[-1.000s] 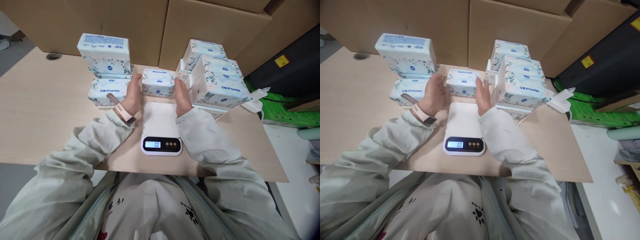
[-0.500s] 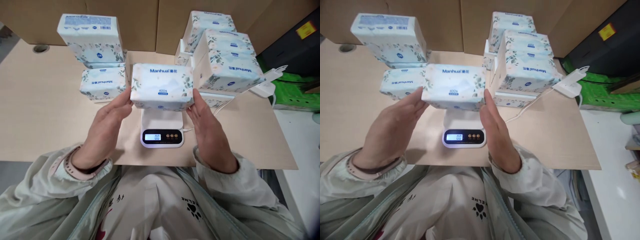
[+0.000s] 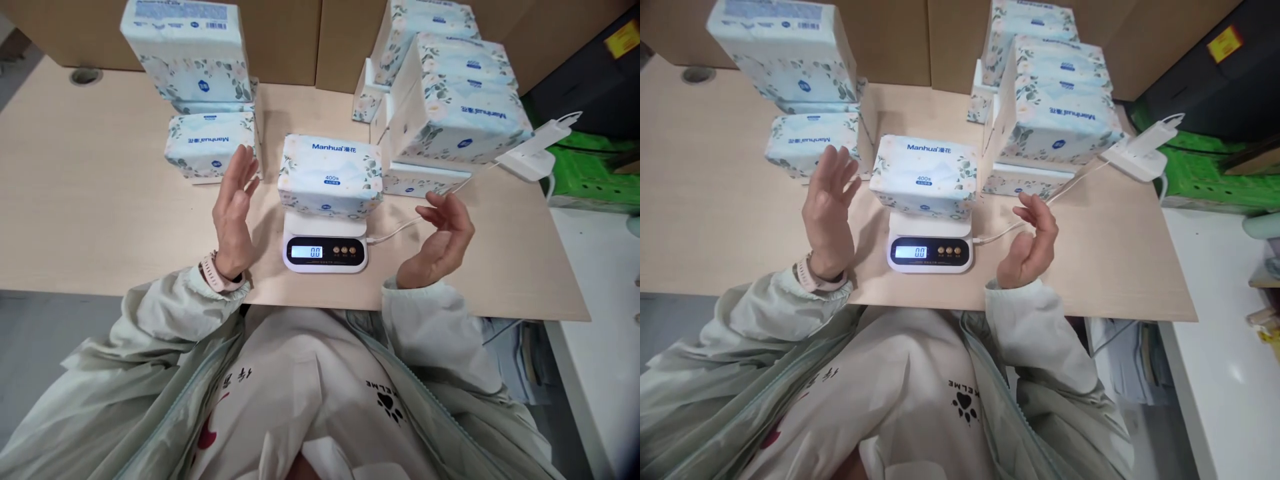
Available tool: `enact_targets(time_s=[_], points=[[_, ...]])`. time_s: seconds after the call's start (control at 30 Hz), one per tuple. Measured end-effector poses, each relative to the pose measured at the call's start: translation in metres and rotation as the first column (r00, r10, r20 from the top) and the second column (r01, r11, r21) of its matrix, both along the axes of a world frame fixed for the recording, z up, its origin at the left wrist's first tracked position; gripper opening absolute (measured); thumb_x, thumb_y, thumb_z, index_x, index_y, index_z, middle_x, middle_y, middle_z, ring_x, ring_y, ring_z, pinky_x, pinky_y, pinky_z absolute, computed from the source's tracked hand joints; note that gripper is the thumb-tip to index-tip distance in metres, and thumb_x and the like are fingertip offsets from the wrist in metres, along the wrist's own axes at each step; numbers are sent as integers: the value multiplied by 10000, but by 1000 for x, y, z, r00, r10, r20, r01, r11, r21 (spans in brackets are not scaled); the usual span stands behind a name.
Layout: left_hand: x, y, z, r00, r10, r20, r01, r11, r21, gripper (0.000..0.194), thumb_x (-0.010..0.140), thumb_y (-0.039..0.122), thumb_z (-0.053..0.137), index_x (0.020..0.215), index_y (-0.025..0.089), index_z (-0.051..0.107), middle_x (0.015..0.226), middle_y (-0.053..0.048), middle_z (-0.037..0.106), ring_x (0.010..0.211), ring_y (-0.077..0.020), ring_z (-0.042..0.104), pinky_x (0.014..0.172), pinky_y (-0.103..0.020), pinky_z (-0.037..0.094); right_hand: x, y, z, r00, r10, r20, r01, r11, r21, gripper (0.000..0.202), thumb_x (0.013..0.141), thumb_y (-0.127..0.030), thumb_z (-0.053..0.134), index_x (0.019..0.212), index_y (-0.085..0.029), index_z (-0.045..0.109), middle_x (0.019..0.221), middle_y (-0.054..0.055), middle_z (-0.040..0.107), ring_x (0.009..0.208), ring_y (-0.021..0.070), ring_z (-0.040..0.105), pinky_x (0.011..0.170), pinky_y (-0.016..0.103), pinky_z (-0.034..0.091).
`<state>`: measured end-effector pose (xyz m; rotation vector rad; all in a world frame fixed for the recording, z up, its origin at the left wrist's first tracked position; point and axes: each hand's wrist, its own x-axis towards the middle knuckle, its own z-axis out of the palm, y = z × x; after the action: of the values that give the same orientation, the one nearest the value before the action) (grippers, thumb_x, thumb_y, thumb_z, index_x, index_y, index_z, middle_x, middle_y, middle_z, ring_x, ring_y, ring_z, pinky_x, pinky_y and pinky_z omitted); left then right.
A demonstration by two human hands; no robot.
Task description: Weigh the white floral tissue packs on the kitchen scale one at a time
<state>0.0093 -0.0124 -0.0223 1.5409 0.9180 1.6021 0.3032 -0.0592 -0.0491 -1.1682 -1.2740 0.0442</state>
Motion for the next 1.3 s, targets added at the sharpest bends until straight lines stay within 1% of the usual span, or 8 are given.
enact_targets(time_s=[0.07, 0.2, 0.37, 0.57, 0.73, 0.93, 1.1, 1.3], points=[[-4, 2, -4, 998, -59, 4, 59, 997, -47, 685, 1070, 795, 472, 1597, 370, 577, 1707, 45, 525, 1682, -419, 332, 1378, -639, 297, 7, 4, -4, 999, -31, -24, 31, 1000, -4, 496, 1129, -522, 314, 1470, -327, 618, 1332, 112, 731, 1112, 314, 777, 1022, 613, 612], [-9, 0, -7, 991, -129, 31, 131, 988, -77, 689, 1038, 807, 487, 1577, 395, 600, 1753, 15, 473, 1692, -386, 329, 1412, -598, 266, 12, 10, -7, 998, -46, -34, 47, 998, 36, 510, 1123, -527, 272, 1447, -361, 629, 1274, 75, 749, 993, 267, 769, 919, 571, 631], [-12, 3, -10, 980, -198, 37, 200, 973, -111, 661, 1063, 786, 420, 1577, 419, 614, 1744, 42, 487, 1691, -372, 345, 1408, -581, 286, 6, 8, -4, 995, -80, -58, 80, 997, -15, 518, 1126, -531, 255, 1355, -314, 665, 1192, 95, 754, 937, 278, 769, 879, 565, 620], [-13, 7, -13, 951, -304, 55, 309, 943, -122, 660, 1094, 772, 340, 1611, 442, 586, 1753, 83, 465, 1709, -303, 321, 1425, -507, 290, 1, 5, 4, 991, -69, -115, 65, 997, -33, 496, 1115, -515, 299, 1226, -277, 719, 1159, 106, 766, 902, 288, 755, 855, 540, 602], [-5, 2, -7, 960, -272, 63, 278, 952, -129, 648, 1071, 787, 387, 1578, 458, 620, 1719, 95, 511, 1691, -267, 364, 1411, -445, 334, -2, 3, 8, 987, -80, -142, 66, 993, -103, 514, 1103, -541, 290, 1192, -272, 718, 1144, 108, 759, 927, 297, 752, 904, 554, 598], [1, -4, 6, 977, -182, 108, 204, 947, -249, 699, 1017, 852, 443, 1503, 408, 678, 1716, 41, 526, 1730, -304, 261, 1443, -478, 241, 0, 4, 3, 986, -84, -141, 72, 994, -86, 574, 1067, -635, 301, 1175, -258, 719, 1126, 91, 771, 893, 269, 738, 874, 529, 616], [1, -2, 7, 975, -188, 116, 213, 940, -266, 697, 1034, 834, 421, 1514, 392, 667, 1730, 34, 508, 1740, -307, 224, 1445, -482, 229, 1, 3, 2, 985, -43, -169, 30, 996, -81, 554, 1086, -609, 329, 1174, -243, 736, 1132, 111, 761, 906, 284, 729, 887, 537, 593], [-1, 5, 3, 957, -248, 150, 276, 937, -216, 648, 1058, 793, 416, 1522, 419, 672, 1700, 61, 545, 1711, -274, 320, 1430, -471, 292, -1, 2, 5, 987, -68, -146, 48, 990, -134, 618, 1110, -611, 227, 1184, -248, 721, 1113, 118, 726, 935, 300, 735, 934, 565, 592]])
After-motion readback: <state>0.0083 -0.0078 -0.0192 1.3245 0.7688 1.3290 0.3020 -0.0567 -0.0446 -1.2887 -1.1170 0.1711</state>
